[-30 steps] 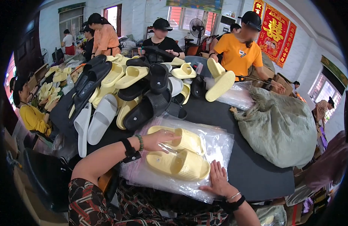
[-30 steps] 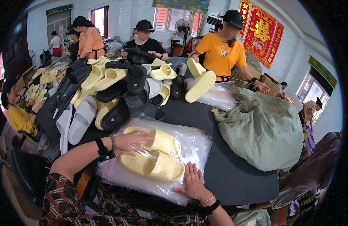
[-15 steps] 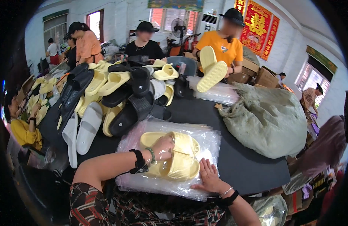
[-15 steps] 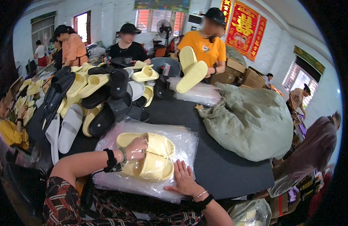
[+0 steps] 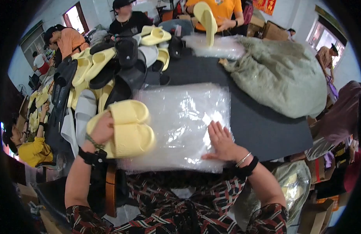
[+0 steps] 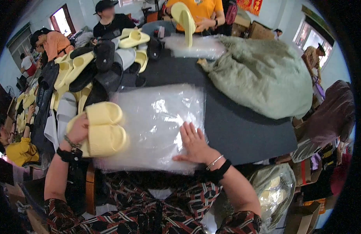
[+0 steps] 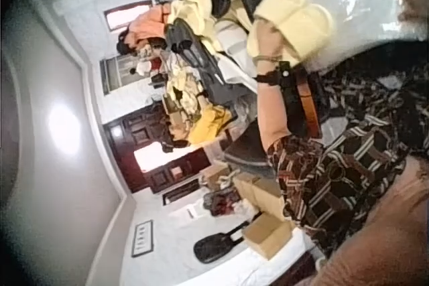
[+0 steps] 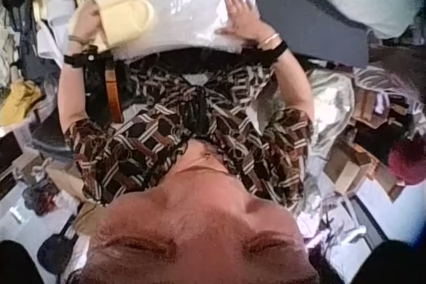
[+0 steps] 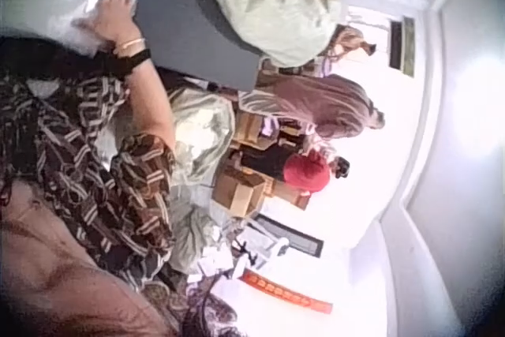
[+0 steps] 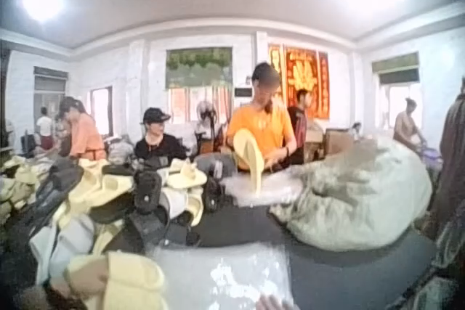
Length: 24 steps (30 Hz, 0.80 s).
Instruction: The recorder is shown packing various pairs of slide sandals into plastic bags in a factory or workshop setting.
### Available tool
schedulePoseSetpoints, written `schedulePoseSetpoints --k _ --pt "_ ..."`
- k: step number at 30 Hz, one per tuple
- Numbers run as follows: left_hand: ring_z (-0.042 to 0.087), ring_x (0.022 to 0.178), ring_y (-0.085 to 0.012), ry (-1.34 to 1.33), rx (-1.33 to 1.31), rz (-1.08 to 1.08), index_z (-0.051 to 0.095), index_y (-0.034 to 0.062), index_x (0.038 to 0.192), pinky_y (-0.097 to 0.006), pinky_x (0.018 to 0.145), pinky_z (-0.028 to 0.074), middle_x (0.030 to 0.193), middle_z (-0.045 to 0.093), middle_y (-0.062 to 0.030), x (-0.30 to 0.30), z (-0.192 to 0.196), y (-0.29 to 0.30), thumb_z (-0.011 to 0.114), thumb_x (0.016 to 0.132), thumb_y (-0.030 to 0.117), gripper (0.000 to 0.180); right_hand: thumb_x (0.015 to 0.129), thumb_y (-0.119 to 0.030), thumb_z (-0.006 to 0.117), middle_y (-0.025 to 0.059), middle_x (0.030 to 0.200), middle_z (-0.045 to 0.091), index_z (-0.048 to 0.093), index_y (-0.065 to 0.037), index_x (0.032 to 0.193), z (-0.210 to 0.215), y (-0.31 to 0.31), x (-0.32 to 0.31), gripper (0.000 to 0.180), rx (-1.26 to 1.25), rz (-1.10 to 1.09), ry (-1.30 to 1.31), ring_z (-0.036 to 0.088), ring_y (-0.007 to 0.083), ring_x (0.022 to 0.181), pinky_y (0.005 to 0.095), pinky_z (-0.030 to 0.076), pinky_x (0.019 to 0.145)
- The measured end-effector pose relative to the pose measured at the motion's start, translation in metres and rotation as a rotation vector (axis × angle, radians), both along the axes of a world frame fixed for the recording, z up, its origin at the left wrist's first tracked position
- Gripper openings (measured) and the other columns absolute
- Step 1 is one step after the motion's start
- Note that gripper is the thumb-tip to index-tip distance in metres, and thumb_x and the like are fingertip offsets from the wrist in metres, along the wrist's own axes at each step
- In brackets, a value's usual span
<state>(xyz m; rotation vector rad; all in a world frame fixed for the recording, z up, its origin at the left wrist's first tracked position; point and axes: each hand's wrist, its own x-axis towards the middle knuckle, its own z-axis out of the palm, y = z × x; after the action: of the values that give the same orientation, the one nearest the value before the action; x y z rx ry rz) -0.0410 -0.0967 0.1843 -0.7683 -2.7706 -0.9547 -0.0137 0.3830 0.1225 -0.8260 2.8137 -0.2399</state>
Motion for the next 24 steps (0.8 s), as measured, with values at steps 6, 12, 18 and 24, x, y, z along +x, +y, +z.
schedulePoseSetpoints --k 6,12,18,24 --pt "0.056 0.113 -0.0379 0.357 -0.279 0.396 0.072 0.0051 0.109 -0.041 0.096 0.045 0.124 0.06 -0.0184 0.034 0.108 -0.013 0.06 0.072 -0.005 0.04 0.074 -0.079 0.06 0.0314 0.159 0.007 0.01 0.007 0.152 -0.002 -0.008 -0.01 0.126 -0.007 0.031 0.015 0.002 0.0438 0.149 0.0537 0.008 0.119" --pt "0.06 0.075 -0.0382 0.57 0.058 0.108 0.073 0.0046 0.081 -0.046 0.07 0.049 0.083 0.064 -0.0201 0.01 0.117 0.114 0.062 0.07 0.009 0.016 0.074 -0.081 0.057 0.0345 0.157 0.007 0.007 0.012 0.15 -0.012 -0.01 0.006 0.13 0.024 0.012 -0.026 0.003 0.0483 0.147 0.057 0.01 0.118" --pt "0.063 0.087 -0.0376 0.163 -0.045 0.03 0.069 -0.005 0.076 -0.046 0.078 0.052 0.098 0.062 -0.0228 -0.001 0.036 0.241 0.065 0.072 0.012 0.018 0.076 -0.076 0.062 0.0227 0.154 0.03 0.032 -0.009 0.151 -0.012 -0.005 0.002 0.105 -0.121 0.211 -0.061 0.019 0.0411 0.146 0.0555 0.01 0.117" --pt "0.064 0.087 -0.0373 -0.011 -0.06 0.205 0.071 0.0015 0.08 -0.047 0.077 0.052 0.095 0.063 -0.0189 -0.04 -0.045 0.241 0.066 0.077 0.016 0.016 0.073 -0.078 0.063 0.02 0.153 0.034 0.035 -0.012 0.15 -0.014 -0.009 0.001 0.105 -0.151 0.113 -0.005 0.022 0.0372 0.146 0.0533 0.005 0.117"
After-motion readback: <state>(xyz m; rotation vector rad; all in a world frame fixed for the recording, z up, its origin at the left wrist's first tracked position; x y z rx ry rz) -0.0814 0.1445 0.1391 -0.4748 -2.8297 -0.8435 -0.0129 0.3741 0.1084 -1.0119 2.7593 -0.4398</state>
